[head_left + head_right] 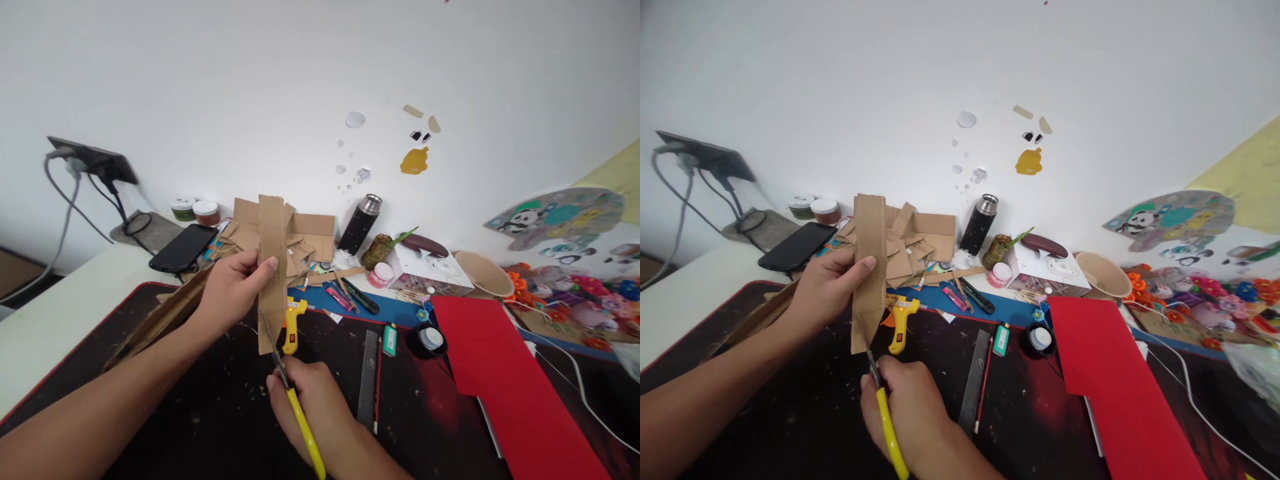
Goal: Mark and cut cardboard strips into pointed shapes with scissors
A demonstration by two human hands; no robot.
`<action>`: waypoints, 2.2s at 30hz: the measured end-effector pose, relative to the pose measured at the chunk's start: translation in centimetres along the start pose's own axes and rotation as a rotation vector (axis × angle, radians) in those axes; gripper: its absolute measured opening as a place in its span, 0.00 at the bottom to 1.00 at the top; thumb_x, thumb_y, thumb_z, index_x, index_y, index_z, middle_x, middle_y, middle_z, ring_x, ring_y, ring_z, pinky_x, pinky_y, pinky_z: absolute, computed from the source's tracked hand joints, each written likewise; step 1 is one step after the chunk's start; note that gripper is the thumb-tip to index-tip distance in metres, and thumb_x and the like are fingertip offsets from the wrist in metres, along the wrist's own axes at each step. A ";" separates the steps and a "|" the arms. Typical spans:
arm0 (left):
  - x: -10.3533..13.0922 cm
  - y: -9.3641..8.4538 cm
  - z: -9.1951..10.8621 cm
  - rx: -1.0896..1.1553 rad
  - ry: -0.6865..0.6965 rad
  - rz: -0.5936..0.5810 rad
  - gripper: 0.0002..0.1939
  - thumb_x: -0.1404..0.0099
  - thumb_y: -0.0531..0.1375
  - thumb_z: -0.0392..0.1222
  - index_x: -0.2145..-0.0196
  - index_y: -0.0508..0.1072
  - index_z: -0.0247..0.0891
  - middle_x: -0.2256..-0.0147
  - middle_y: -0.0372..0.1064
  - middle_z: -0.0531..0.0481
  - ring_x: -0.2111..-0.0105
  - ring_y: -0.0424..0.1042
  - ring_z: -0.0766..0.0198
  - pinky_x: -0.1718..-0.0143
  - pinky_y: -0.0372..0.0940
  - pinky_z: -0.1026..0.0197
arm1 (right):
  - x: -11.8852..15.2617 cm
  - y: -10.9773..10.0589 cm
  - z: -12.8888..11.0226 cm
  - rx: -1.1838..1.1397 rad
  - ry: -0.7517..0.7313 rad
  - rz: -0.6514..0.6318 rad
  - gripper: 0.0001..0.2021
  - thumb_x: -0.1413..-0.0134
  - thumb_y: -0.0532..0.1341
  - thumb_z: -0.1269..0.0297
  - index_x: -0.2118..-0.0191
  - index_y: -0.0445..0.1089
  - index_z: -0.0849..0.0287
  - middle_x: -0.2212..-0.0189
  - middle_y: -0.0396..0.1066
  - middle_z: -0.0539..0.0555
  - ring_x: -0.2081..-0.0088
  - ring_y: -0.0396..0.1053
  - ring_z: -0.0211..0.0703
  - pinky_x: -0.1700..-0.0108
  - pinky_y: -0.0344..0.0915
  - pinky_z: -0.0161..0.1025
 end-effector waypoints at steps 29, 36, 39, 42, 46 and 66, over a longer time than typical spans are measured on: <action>-0.4 -0.2 0.9 -0.041 0.065 -0.105 0.22 0.38 0.65 0.58 0.80 0.69 0.41 0.80 0.59 0.56 0.79 0.57 0.66 0.80 0.54 0.65 | 0.0 0.5 0.6 0.130 -0.066 0.017 0.07 0.33 0.64 0.64 0.64 0.75 0.57 0.73 0.78 0.52 0.73 0.76 0.42 0.68 0.65 0.33; -0.2 0.2 0.8 0.000 0.014 -0.069 0.21 0.40 0.66 0.58 0.80 0.69 0.41 0.80 0.59 0.55 0.78 0.57 0.66 0.79 0.55 0.64 | 0.2 -0.9 -0.1 -0.067 -0.130 -0.083 0.10 0.34 0.69 0.57 0.64 0.76 0.56 0.74 0.75 0.48 0.74 0.71 0.38 0.69 0.63 0.31; -0.2 0.2 0.8 0.002 0.000 -0.069 0.22 0.40 0.66 0.59 0.80 0.69 0.41 0.80 0.59 0.55 0.78 0.57 0.66 0.79 0.55 0.64 | 0.3 -1.1 0.0 -0.128 -0.097 -0.121 0.13 0.37 0.74 0.53 0.63 0.77 0.57 0.74 0.74 0.47 0.74 0.69 0.37 0.70 0.61 0.30; -0.1 0.3 0.8 0.003 -0.020 -0.068 0.22 0.41 0.67 0.60 0.79 0.69 0.41 0.80 0.60 0.55 0.78 0.58 0.66 0.79 0.55 0.64 | 0.3 -1.2 0.2 -0.191 -0.067 -0.162 0.19 0.44 0.79 0.48 0.59 0.78 0.57 0.73 0.75 0.46 0.74 0.70 0.37 0.70 0.62 0.30; -0.2 0.3 0.7 0.023 -0.052 -0.050 0.23 0.42 0.67 0.60 0.80 0.68 0.41 0.80 0.60 0.56 0.78 0.58 0.66 0.78 0.56 0.65 | 0.3 -1.2 0.4 -0.261 0.017 -0.233 0.29 0.54 0.83 0.41 0.56 0.78 0.57 0.70 0.79 0.48 0.71 0.76 0.41 0.67 0.66 0.31; -0.1 0.4 0.8 0.024 -0.048 -0.053 0.24 0.41 0.68 0.61 0.80 0.68 0.41 0.80 0.61 0.55 0.78 0.58 0.65 0.80 0.55 0.65 | 0.2 -0.6 1.4 -0.426 0.064 -0.308 0.46 0.74 0.83 0.30 0.50 0.77 0.55 0.63 0.84 0.53 0.66 0.80 0.46 0.64 0.70 0.34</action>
Point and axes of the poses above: each hand's wrist, its own x-axis away from the middle knuckle, its own y-axis out of the palm, z = x × y, the point moved 2 cm from there along -x, towards the middle knuckle
